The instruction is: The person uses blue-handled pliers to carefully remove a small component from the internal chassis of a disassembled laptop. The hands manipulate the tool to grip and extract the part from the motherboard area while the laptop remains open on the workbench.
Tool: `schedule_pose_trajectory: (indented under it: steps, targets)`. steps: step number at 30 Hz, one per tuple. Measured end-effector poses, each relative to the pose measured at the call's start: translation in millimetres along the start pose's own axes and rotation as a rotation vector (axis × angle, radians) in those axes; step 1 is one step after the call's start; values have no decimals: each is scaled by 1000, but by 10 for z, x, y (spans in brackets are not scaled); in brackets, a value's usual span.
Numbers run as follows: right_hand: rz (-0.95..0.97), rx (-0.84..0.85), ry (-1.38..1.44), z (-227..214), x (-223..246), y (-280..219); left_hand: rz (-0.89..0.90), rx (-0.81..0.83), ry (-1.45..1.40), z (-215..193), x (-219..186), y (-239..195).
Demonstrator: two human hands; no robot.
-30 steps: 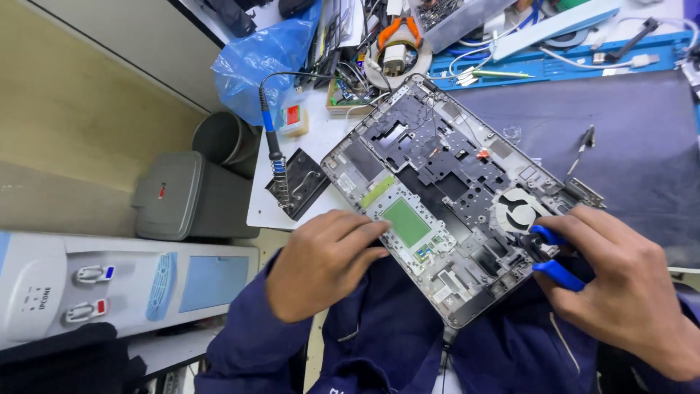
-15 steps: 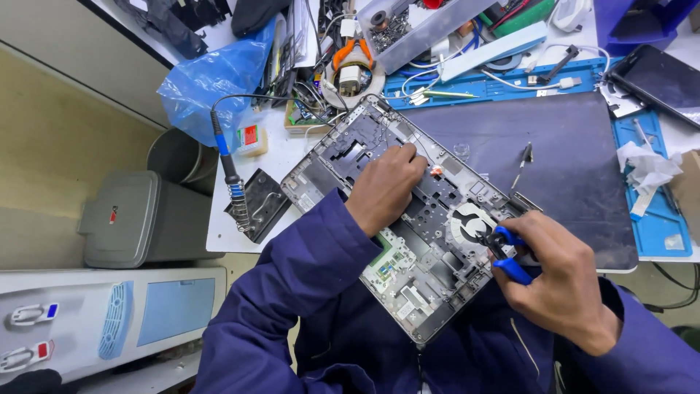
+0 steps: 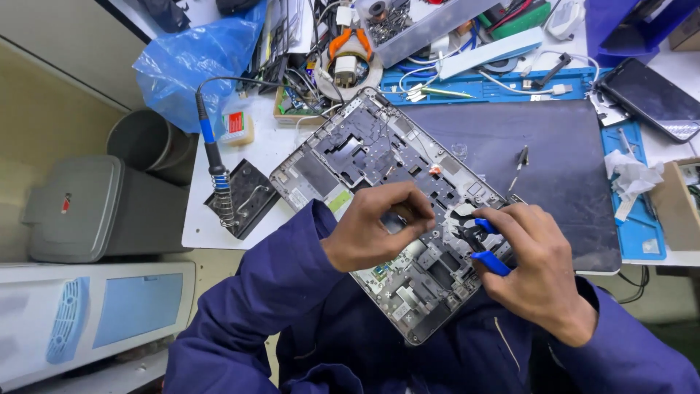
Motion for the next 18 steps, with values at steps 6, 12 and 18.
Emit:
schedule_pose_trajectory:
  steps: [6, 12, 18]
  targets:
    - [-86, -13, -127, 98, 66, 101, -129, -1, -263, -31, 4, -126]
    - [-86, -44, -121, 99, 81, 76, -201, -9, -283, -4, 19, -86]
    - [-116, -76, -169, 61, 75, 22, -202, 9, -310, 52, 11, -108]
Point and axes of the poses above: each hand's wrist, its own y-axis towards the middle knuckle, its own z-axis out of the palm, x = y × z, the point moved 2 cm from there along y, towards the middle knuckle, and after that the axes turned 1 degree about x, right-handed, at the moved point
